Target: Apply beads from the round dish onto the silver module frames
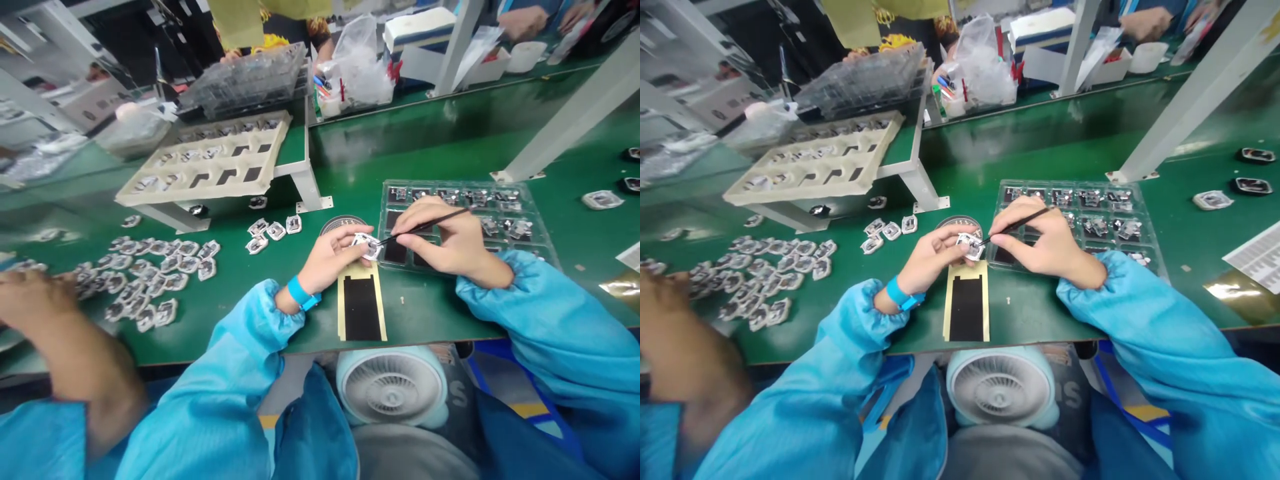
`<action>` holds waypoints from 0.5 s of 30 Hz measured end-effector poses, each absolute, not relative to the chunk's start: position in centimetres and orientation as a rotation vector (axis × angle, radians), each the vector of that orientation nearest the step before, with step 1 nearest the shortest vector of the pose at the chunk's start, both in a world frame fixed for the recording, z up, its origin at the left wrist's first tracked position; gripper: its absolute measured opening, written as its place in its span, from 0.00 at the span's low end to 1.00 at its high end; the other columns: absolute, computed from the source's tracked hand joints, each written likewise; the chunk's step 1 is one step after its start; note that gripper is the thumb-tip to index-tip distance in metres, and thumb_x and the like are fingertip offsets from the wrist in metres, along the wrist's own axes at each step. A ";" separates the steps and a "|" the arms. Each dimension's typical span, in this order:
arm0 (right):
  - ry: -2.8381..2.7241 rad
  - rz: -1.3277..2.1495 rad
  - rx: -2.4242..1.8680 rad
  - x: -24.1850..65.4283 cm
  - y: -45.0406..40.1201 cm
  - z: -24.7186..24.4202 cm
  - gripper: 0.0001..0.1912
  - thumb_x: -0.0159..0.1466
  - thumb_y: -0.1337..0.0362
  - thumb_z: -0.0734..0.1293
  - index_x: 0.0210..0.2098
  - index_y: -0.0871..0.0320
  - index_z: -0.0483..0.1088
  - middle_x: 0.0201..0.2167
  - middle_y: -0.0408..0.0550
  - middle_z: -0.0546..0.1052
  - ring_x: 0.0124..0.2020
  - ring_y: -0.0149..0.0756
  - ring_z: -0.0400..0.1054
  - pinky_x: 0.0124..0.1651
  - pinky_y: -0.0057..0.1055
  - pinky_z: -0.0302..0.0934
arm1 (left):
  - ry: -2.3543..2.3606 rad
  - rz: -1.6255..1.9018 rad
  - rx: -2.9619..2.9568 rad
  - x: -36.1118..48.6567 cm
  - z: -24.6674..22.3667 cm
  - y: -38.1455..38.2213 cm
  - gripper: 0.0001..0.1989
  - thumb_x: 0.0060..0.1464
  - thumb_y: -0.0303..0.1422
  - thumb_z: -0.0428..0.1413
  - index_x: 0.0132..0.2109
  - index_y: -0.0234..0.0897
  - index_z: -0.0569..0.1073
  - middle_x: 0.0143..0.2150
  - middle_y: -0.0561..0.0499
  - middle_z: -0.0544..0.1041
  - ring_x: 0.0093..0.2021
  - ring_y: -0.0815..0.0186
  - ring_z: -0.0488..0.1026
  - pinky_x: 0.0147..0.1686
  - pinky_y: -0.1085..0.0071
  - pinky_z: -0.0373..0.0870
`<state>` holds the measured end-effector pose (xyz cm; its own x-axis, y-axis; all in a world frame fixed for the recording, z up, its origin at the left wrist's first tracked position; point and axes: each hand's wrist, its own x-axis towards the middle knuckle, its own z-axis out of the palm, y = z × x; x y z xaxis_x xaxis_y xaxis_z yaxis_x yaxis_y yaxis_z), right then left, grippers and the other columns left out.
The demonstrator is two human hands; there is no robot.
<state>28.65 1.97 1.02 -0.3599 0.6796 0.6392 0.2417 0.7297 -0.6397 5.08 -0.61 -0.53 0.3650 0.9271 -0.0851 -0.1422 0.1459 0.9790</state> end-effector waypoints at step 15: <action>-2.058 0.384 -0.663 28.3 1.8 0.3 0.05 0.60 0.62 0.74 0.36 0.44 0.80 0.38 0.38 0.82 0.39 0.34 0.75 0.49 0.42 0.66 | 0.791 0.907 0.848 5.1 -0.2 -1.5 0.25 0.52 0.28 0.65 0.58 0.34 0.75 0.41 0.43 0.81 0.38 0.61 0.82 0.29 0.76 0.67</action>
<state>28.32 1.82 0.34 -0.4410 0.5901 0.6763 0.3069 0.8072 -0.5042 5.10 -1.51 -0.22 0.3978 0.8919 -0.2151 -0.3339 0.3591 0.8715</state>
